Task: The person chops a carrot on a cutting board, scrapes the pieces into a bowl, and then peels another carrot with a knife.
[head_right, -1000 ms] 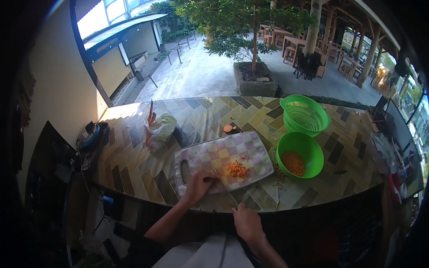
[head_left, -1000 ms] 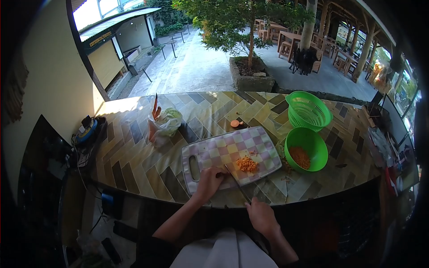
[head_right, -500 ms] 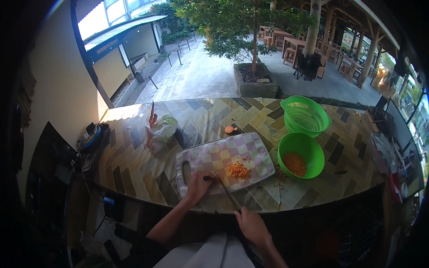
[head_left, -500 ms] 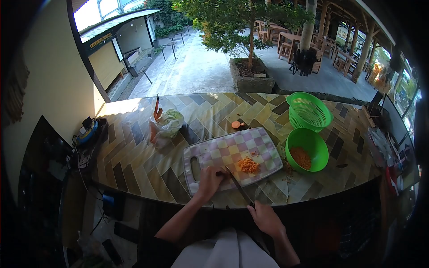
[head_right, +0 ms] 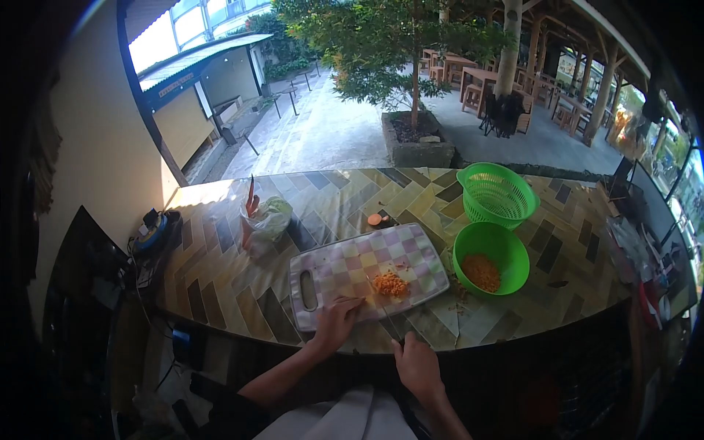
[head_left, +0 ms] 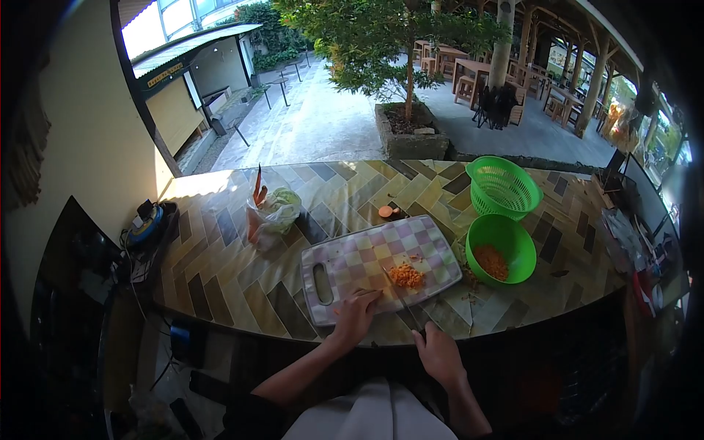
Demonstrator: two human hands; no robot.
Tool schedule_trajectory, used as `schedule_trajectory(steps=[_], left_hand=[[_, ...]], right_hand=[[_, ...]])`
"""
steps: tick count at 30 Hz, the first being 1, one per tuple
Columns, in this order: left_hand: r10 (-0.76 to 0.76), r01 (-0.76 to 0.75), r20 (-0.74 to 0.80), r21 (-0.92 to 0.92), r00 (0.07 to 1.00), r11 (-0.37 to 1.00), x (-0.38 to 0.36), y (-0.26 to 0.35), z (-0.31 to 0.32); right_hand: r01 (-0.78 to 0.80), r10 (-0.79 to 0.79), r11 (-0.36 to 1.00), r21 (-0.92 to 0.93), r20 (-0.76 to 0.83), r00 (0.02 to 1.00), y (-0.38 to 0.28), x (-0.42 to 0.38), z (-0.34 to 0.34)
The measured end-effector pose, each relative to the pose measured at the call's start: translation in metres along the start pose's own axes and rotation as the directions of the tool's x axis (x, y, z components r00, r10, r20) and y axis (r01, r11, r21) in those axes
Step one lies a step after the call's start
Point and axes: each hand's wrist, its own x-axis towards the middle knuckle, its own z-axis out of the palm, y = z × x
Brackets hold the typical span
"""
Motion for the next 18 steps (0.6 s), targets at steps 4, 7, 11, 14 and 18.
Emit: schedule_trajectory(steps=[4,7,11,14,18], left_hand=[[-0.226,0.225,0.021,-0.227,0.974,0.948,0.01,0.024,-0.015],[-0.257,0.235,-0.067,-0.23,0.964,0.944,0.019,0.023,-0.036],[-0.127,0.139,0.099,-0.13,0.987,0.982,0.019,0.007,-0.073],[-0.209,0.247,0.272,-0.116,0.939,0.962,0.009,0.0,-0.096],[0.033,-0.006,0.364,-0.075,0.931,0.997,-0.006,-0.028,-0.104]], right_hand=[[-0.031,0.024,0.991,0.132,0.056,0.998,0.003,-0.009,-0.003],[-0.025,0.016,0.992,0.121,0.08,0.997,0.0,-0.011,-0.002],[-0.012,0.01,0.999,0.031,0.056,0.998,0.0,-0.005,-0.003],[-0.031,0.031,0.999,0.014,-0.012,0.999,0.007,0.003,-0.005],[-0.014,0.014,0.993,0.118,0.001,1.0,0.008,0.003,-0.011]])
